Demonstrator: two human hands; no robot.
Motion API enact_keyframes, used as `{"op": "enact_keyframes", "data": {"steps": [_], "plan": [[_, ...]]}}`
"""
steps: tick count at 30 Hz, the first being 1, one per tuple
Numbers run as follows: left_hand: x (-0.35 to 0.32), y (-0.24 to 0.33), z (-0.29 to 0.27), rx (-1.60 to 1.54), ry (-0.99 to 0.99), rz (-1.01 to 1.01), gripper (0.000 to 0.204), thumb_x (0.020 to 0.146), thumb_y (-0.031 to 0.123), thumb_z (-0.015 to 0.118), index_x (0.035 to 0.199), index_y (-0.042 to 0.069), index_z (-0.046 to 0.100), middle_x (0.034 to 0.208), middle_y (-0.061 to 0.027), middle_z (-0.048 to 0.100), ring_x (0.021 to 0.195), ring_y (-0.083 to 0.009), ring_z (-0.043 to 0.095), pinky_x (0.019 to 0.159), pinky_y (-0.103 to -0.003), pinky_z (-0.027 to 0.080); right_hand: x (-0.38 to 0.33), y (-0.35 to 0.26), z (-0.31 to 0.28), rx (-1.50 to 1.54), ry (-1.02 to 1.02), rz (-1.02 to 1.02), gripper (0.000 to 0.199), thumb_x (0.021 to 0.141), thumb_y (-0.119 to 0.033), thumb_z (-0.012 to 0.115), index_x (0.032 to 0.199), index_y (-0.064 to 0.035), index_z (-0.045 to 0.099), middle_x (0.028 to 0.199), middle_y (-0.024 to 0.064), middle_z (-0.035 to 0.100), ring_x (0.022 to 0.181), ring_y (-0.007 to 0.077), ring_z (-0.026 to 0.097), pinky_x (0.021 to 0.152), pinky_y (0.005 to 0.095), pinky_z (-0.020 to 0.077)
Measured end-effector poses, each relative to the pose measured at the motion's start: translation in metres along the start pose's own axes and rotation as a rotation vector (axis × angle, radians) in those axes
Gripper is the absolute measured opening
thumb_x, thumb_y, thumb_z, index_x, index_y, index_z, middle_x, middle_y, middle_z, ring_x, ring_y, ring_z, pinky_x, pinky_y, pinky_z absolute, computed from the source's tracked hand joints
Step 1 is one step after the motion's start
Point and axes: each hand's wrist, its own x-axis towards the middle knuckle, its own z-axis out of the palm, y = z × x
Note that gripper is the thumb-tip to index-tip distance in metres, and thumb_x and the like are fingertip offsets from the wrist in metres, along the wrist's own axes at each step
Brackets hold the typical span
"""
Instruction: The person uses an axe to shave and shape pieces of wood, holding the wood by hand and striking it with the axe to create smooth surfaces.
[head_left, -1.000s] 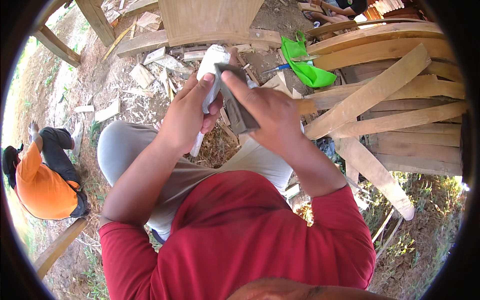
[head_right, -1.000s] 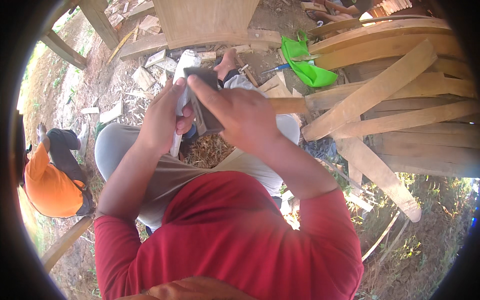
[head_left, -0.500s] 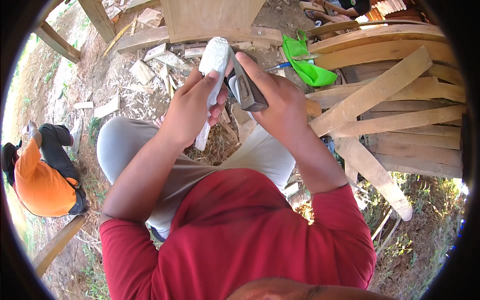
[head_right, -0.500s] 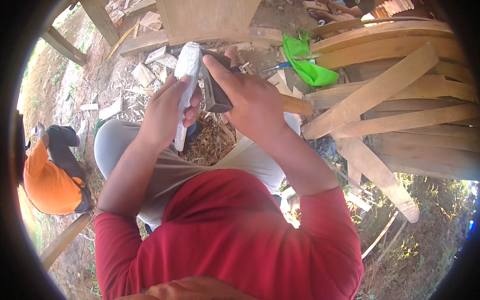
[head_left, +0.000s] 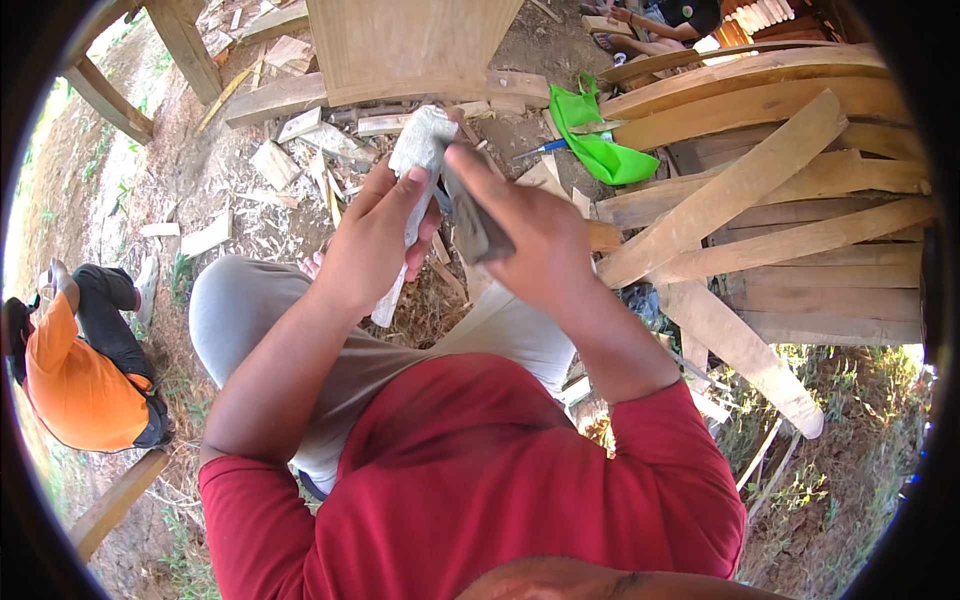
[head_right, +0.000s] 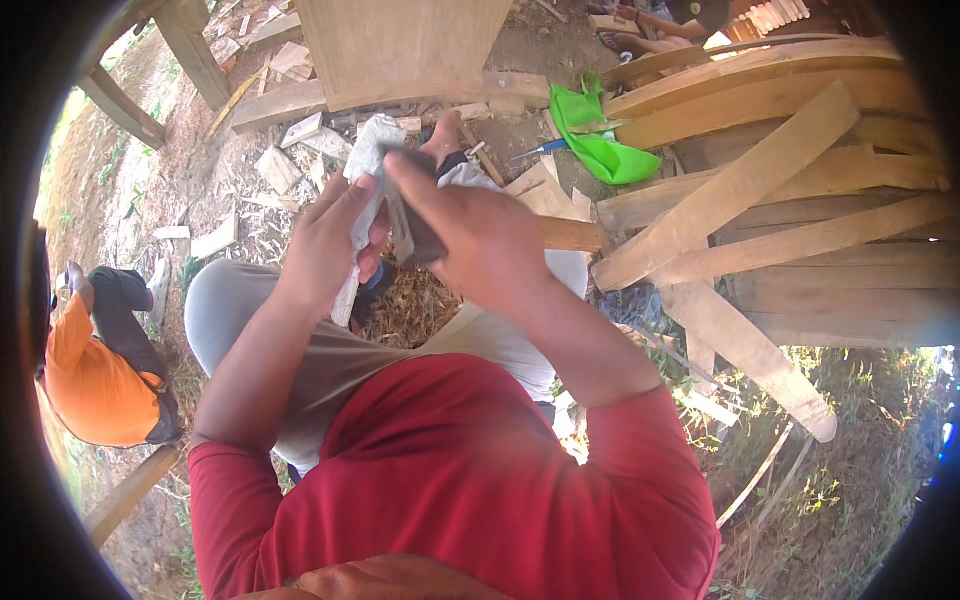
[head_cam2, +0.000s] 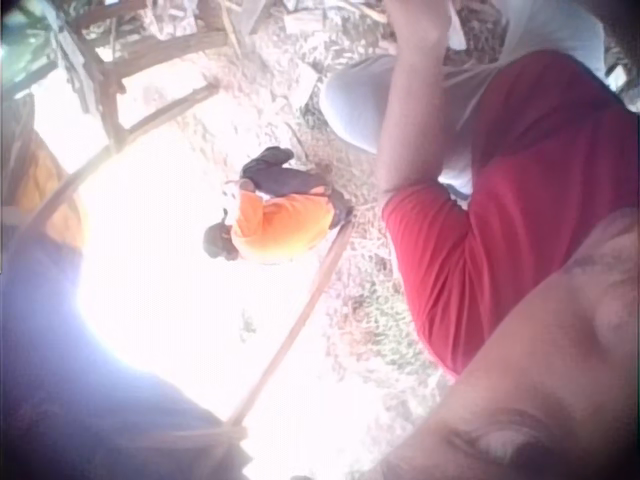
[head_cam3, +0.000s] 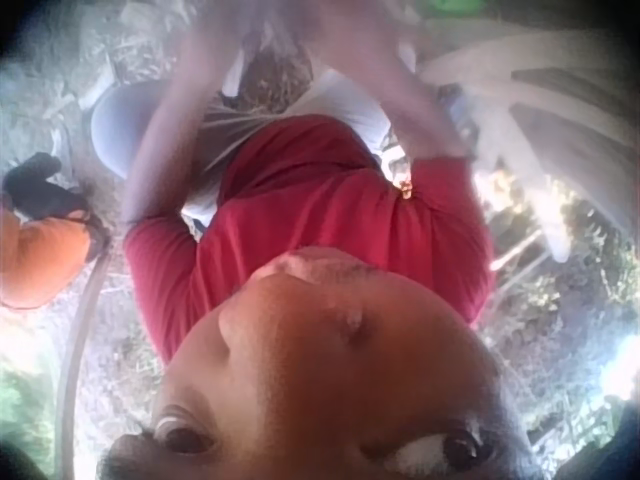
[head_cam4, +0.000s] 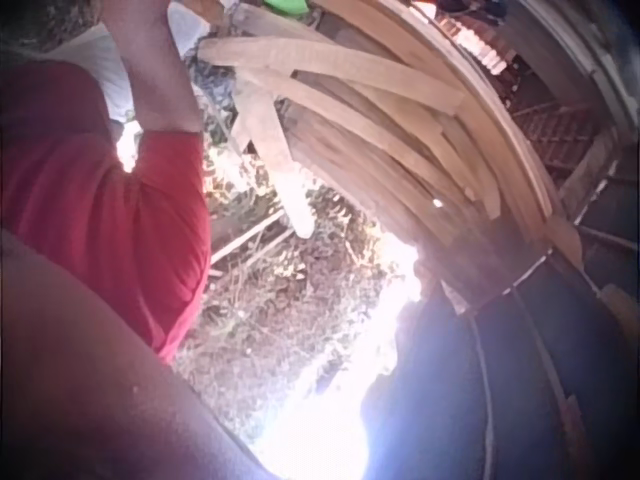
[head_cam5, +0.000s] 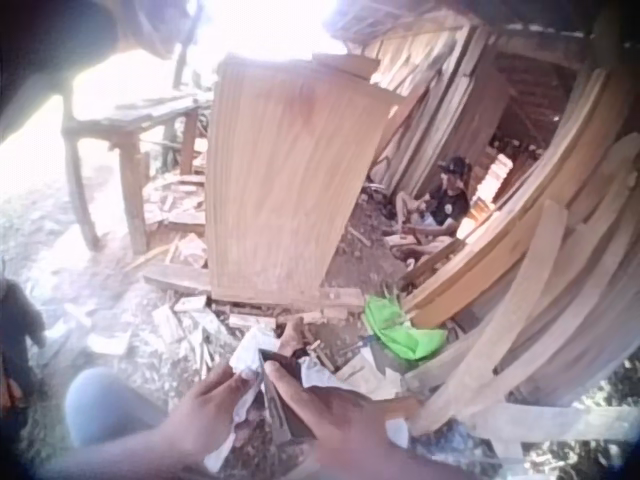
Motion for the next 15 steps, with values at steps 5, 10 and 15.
{"op": "enact_keyframes", "data": {"steps": [5, 10, 15], "plan": [[0.003, -0.006, -0.003, -0.005, 0.035, -0.032, 0.026, 0.112, 0.031, 0.047, 0.114, 0.005, 0.052, 0.079, -0.0053, 0.056, 0.055, -0.0133, 0.05, 0.046, -0.028, 0.04, 0.001, 0.001, 0.004, -0.038, -0.04, 0.058, 0.082, 0.074, -0.012, 0.081, 0.151, -0.0169, 0.055, 0.078, 0.0073, 0.066, 0.068, 0.0276, 0.067, 0.061, 0.0412, 0.0528], [-0.001, -0.002, -0.002, -0.013, 0.033, -0.044, 0.024, 0.111, 0.026, 0.045, 0.114, 0.003, 0.05, 0.079, -0.0062, 0.055, 0.056, -0.0145, 0.051, 0.046, -0.029, 0.04, 0.0, 0.002, 0.006, -0.05, -0.048, 0.029, 0.094, 0.068, -0.015, 0.084, 0.155, -0.0193, 0.048, 0.076, 0.0047, 0.063, 0.069, 0.0257, 0.066, 0.06, 0.0409, 0.0521], [-0.002, -0.005, -0.001, -0.048, 0.04, -0.04, 0.024, 0.111, 0.028, 0.048, 0.112, 0.004, 0.051, 0.079, -0.0043, 0.054, 0.056, -0.0125, 0.049, 0.047, -0.028, 0.04, -0.005, -0.009, 0.003, 0.005, -0.081, 0.015, 0.08, 0.075, -0.015, 0.082, 0.151, -0.0171, 0.056, 0.076, 0.0072, 0.065, 0.068, 0.0265, 0.067, 0.061, 0.0399, 0.0527]]}}
